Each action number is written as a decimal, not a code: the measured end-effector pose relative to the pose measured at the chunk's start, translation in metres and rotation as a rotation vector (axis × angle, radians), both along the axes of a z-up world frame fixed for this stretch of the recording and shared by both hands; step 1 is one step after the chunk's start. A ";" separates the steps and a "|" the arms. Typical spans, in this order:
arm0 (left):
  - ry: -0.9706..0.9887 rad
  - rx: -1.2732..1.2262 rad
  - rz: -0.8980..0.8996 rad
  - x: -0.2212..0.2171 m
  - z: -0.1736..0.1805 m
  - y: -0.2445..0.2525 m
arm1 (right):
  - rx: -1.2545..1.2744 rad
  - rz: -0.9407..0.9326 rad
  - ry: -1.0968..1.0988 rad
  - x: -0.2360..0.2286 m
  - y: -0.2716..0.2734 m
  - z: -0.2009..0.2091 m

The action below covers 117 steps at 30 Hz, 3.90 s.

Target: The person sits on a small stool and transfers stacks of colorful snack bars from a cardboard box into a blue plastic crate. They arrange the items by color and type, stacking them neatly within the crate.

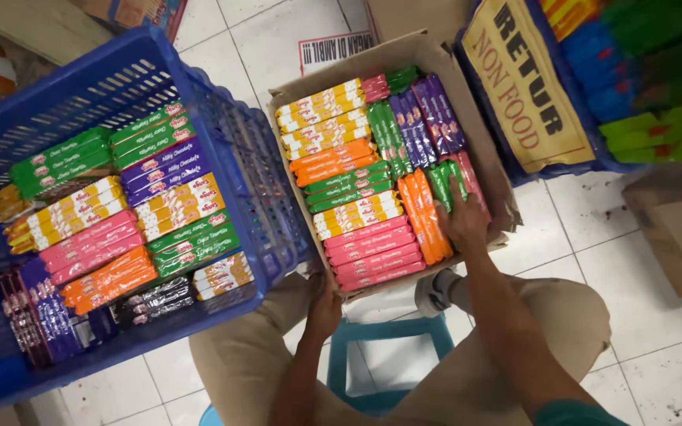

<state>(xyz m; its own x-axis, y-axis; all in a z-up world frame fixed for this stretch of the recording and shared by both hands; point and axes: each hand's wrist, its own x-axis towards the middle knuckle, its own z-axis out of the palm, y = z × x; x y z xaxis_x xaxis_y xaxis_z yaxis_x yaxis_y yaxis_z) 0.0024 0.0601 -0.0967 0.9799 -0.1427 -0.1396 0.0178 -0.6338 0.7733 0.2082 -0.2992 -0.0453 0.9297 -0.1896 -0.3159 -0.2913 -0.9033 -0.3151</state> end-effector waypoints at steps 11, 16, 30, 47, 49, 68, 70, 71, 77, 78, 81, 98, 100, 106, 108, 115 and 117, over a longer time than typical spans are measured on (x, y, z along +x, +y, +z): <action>-0.188 0.153 -0.013 -0.004 0.049 -0.024 | -0.095 0.154 -0.126 -0.017 0.023 -0.003; -0.219 0.011 0.089 0.009 0.180 -0.025 | 0.080 0.331 -0.346 0.002 0.064 0.032; -0.731 0.072 0.457 0.097 0.293 0.160 | 0.445 0.805 -0.528 -0.108 0.285 0.243; -0.068 0.730 -0.345 0.217 0.214 0.191 | 0.261 0.839 -0.335 -0.108 0.291 0.237; -0.100 0.750 -0.345 0.210 0.219 0.186 | 0.259 0.842 -0.348 -0.106 0.291 0.236; -0.301 -0.174 0.358 0.145 0.431 0.161 | 1.171 0.312 -0.409 -0.068 0.263 0.300; -0.318 -0.334 0.297 0.148 0.432 0.129 | 1.301 0.339 -0.404 -0.045 0.245 0.317; -0.330 -0.496 0.253 0.151 0.432 0.112 | 1.431 0.382 -0.390 -0.034 0.234 0.325; -0.283 -0.729 0.095 0.163 0.432 -0.014 | 1.579 0.352 -0.443 0.003 0.126 0.293; -0.258 -0.735 0.073 0.164 0.427 -0.031 | 1.570 0.318 -0.454 0.001 0.106 0.299; -0.165 -0.747 -0.005 0.161 0.403 -0.070 | 1.443 0.318 -0.453 -0.007 0.052 0.296; 0.568 -0.183 0.151 0.011 0.180 -0.046 | 0.291 -0.281 -0.379 0.034 -0.018 0.127; 0.548 -0.147 0.128 0.002 0.160 -0.041 | 0.157 -0.191 -0.234 0.038 -0.025 0.082; 0.551 -0.086 0.102 -0.022 0.124 -0.038 | -0.062 -0.052 0.009 0.030 -0.024 0.028; 0.544 -0.060 0.115 -0.031 0.120 -0.039 | -0.073 -0.043 0.101 0.026 -0.023 0.023; 0.588 -0.086 0.130 -0.032 0.134 -0.042 | 0.011 -0.064 0.177 0.032 -0.018 0.041; 0.616 -0.087 0.147 -0.035 0.139 -0.041 | 0.061 -0.085 0.188 0.029 -0.016 0.042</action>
